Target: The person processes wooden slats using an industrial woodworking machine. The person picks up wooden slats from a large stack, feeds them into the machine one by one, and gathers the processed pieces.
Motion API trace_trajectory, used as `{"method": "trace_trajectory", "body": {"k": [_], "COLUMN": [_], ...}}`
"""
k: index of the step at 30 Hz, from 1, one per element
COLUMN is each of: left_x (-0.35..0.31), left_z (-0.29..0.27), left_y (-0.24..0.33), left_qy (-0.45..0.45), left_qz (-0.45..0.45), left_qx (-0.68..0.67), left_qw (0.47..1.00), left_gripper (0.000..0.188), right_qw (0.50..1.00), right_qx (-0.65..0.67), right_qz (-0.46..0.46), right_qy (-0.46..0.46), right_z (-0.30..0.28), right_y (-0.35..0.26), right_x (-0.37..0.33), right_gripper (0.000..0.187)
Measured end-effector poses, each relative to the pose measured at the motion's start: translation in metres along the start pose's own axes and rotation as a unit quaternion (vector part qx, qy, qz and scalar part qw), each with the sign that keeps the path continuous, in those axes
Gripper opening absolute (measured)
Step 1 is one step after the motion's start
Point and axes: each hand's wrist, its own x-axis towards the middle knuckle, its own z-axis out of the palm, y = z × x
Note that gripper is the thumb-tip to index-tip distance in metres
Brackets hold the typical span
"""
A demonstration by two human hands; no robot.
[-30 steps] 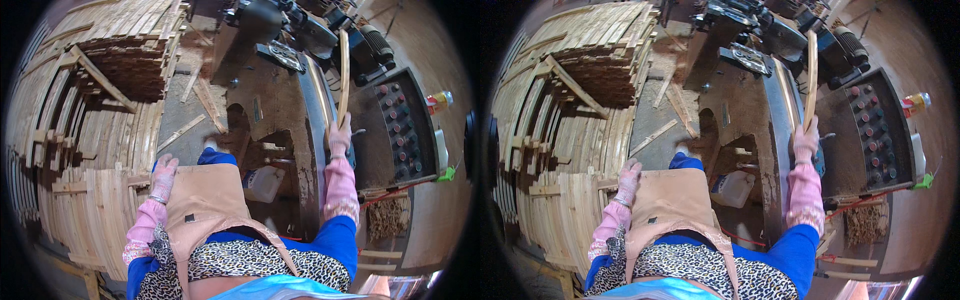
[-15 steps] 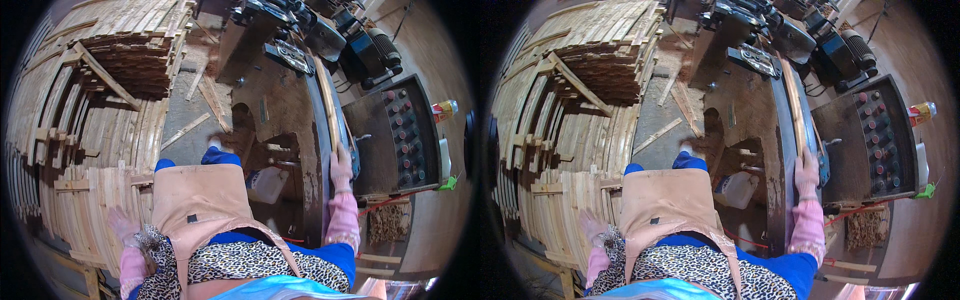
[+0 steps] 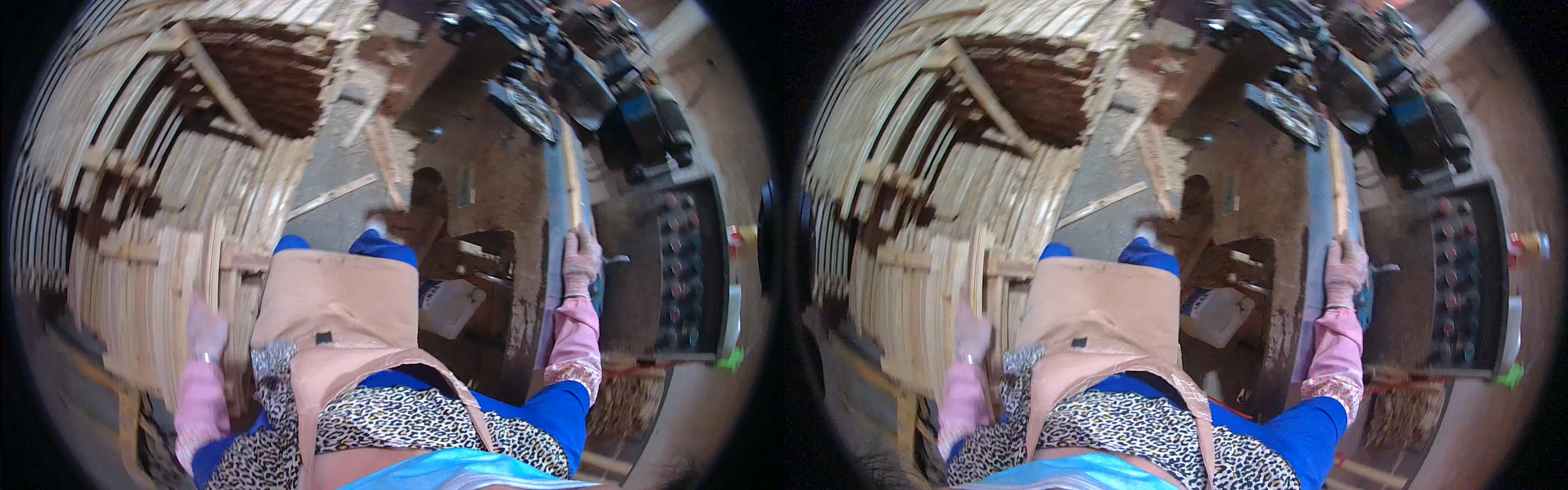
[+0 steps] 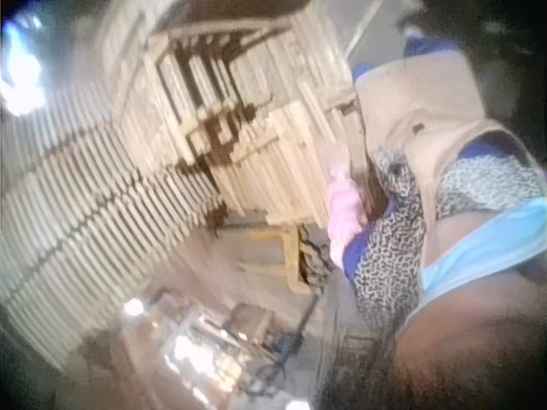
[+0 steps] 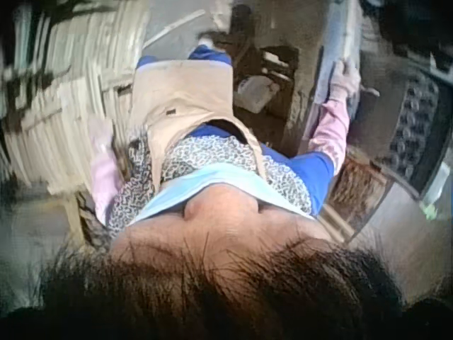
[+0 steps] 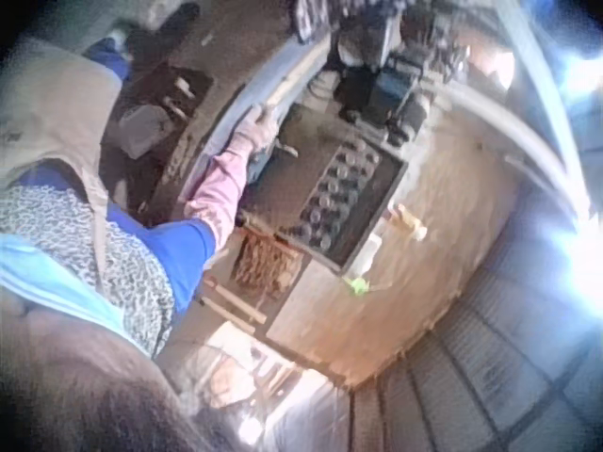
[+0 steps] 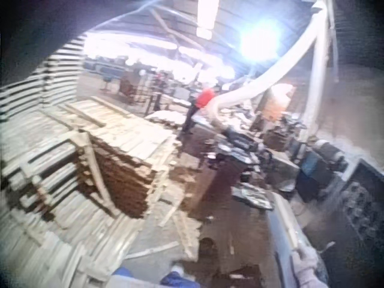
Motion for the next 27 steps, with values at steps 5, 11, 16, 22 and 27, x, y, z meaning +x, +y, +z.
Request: {"method": "trace_trajectory", "body": {"k": [5, 11, 16, 22, 27], "left_x": [0.092, 0.104, 0.052, 0.034, 0.09], "left_z": [-0.049, -0.125, -0.131, -0.084, 0.031], "left_y": [0.087, 0.285, 0.421, 0.419, 0.296], "left_qy": [0.135, 0.003, -0.195, -0.29, -0.297], "left_qz": [0.187, 0.2, 0.232, 0.449, 0.157], "left_qx": [-0.327, -0.688, -0.821, -0.581, -0.64], "left_qw": [0.916, 0.697, 0.483, 0.614, 0.691], "left_gripper": [0.057, 0.038, 0.032, 0.067, 0.059], "right_qw": [0.997, 0.938, 0.84, 0.885, 0.948], "right_qx": [-0.076, 0.279, 0.436, 0.432, 0.189], "right_qz": [-0.033, -0.067, -0.125, 0.12, 0.228], "right_qy": [0.0, -0.193, -0.299, -0.124, -0.113], "right_z": [0.041, 0.043, -0.017, -0.085, -0.13], "right_y": [0.003, -0.16, -0.25, -0.151, -0.051], "right_x": [0.055, 0.059, -0.052, -0.107, -0.209], "right_gripper": [0.026, 0.051, 0.085, 0.08, 0.077]}}
